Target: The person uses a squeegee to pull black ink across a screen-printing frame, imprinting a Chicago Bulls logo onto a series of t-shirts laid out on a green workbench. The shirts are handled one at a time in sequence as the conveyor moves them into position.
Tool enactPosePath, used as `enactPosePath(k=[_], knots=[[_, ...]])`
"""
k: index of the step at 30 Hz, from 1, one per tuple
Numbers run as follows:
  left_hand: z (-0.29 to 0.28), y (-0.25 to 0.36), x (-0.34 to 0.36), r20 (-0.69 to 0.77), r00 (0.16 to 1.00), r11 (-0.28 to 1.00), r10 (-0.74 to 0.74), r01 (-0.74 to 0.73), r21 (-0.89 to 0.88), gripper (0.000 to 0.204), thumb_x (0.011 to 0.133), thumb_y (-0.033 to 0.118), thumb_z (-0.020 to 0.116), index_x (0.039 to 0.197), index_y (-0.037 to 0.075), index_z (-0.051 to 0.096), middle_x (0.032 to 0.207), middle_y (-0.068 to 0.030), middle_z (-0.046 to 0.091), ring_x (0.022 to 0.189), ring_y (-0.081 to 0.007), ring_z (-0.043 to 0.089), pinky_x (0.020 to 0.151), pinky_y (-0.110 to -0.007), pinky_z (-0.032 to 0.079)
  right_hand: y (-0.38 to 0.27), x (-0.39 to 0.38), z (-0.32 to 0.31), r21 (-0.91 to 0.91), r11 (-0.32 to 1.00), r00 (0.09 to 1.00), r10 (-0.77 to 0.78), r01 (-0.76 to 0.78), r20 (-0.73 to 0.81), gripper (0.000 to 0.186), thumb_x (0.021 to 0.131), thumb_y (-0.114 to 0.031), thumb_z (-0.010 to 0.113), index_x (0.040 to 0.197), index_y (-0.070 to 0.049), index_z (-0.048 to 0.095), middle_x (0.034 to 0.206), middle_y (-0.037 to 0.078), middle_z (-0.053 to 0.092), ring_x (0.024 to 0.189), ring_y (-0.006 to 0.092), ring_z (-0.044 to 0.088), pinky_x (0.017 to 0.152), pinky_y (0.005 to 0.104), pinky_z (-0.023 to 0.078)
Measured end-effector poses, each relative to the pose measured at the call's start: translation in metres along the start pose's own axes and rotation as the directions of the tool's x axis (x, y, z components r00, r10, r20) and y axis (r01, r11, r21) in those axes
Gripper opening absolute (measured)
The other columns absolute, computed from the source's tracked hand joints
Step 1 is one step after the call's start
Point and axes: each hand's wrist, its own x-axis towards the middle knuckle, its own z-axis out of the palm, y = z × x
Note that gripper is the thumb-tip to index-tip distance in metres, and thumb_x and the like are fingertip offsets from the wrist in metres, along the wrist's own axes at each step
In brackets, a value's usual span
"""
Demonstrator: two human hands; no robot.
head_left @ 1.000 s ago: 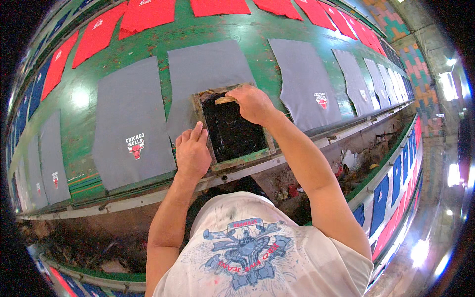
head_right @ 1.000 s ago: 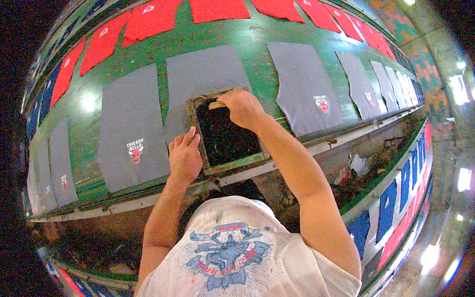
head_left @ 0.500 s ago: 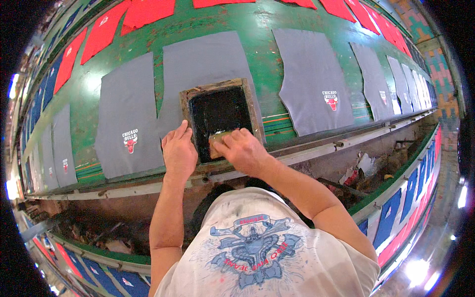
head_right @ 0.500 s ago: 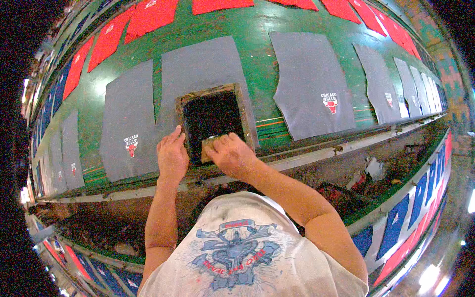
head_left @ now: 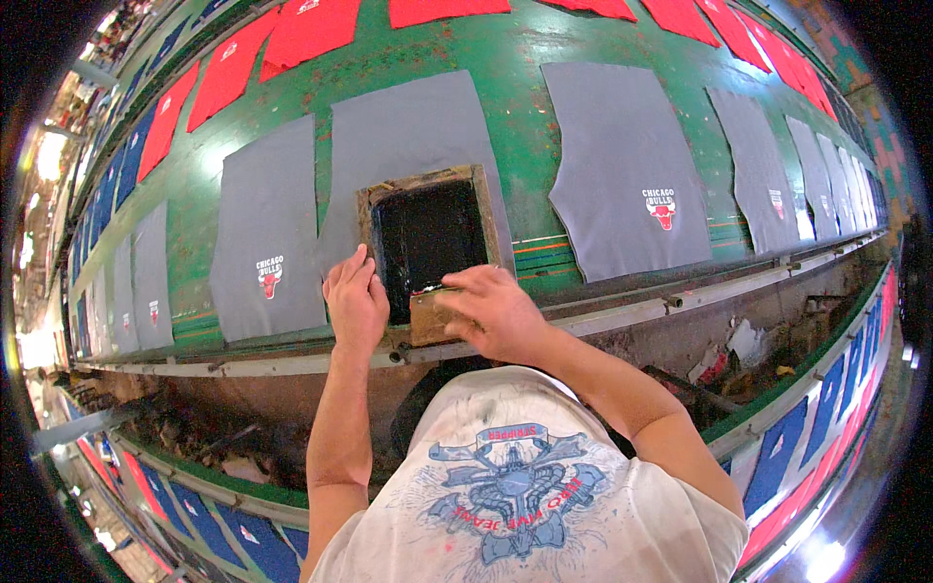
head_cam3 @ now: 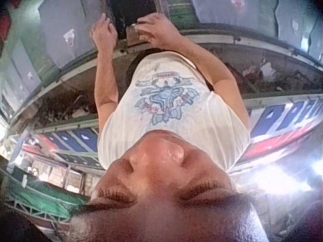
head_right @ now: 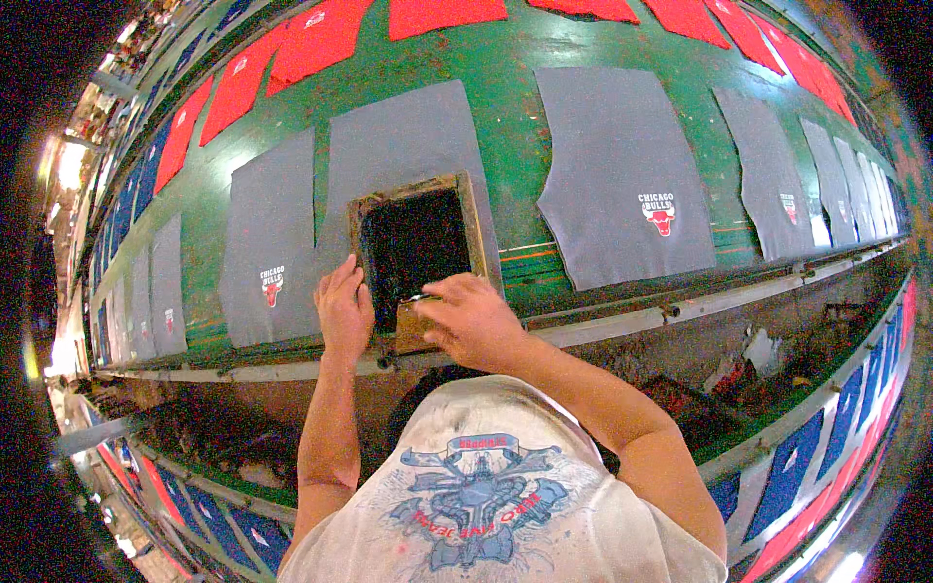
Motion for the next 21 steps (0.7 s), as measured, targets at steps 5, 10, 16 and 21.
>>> enactPosePath(k=[5, 10, 16, 21], knots=[[0.021, -0.008, -0.006, -0.09, 0.975, 0.895, -0.201, 0.145, -0.422, 0.044, 0.091, -0.002, 0.077, 0.135, 0.001, 0.077, 0.152, -0.0195, 0.07, 0.14, -0.0394, 0.065, 0.119, -0.049, 0.05, 0.016, -0.015, -0.006, 0.117, 0.931, 0.899, 0.365, -0.346, -0.242, 0.057, 0.089, -0.01, 0.087, 0.143, -0.011, 0.072, 0.155, 0.019, 0.064, 0.14, 0.0435, 0.06, 0.123, 0.0527, 0.047], [0.026, -0.006, -0.019, 0.012, 0.962, 0.835, -0.274, 0.245, -0.493, 0.063, 0.087, -0.007, 0.077, 0.148, 0.006, 0.072, 0.158, -0.0208, 0.065, 0.145, -0.0382, 0.063, 0.123, -0.046, 0.049, 0.024, -0.033, -0.003, 0.319, 0.771, 0.804, 0.593, -0.551, -0.041, 0.06, 0.092, -0.013, 0.085, 0.15, -0.011, 0.069, 0.157, 0.02, 0.063, 0.145, 0.0387, 0.06, 0.121, 0.048, 0.051], [0.022, -0.003, -0.017, 0.088, 0.942, 0.703, -0.323, 0.301, -0.645, 0.057, 0.085, -0.015, 0.073, 0.14, 0.003, 0.075, 0.169, -0.0216, 0.056, 0.151, -0.0312, 0.059, 0.123, -0.041, 0.049, 0.028, -0.041, -0.005, 0.355, 0.701, 0.767, 0.636, -0.618, 0.079, 0.06, 0.098, -0.015, 0.082, 0.156, -0.011, 0.066, 0.162, 0.019, 0.061, 0.146, 0.0306, 0.063, 0.114, 0.0425, 0.056], [-0.003, 0.013, -0.007, 0.048, 0.955, 0.698, -0.292, 0.247, -0.672, 0.046, 0.085, -0.02, 0.072, 0.127, -0.002, 0.077, 0.172, -0.0226, 0.052, 0.154, -0.0316, 0.056, 0.123, -0.042, 0.049, 0.026, -0.042, -0.015, 0.5, 0.614, 0.74, 0.667, -0.611, 0.085, 0.058, 0.099, -0.018, 0.083, 0.154, -0.011, 0.068, 0.16, 0.018, 0.062, 0.143, 0.0297, 0.064, 0.113, 0.0427, 0.056]])
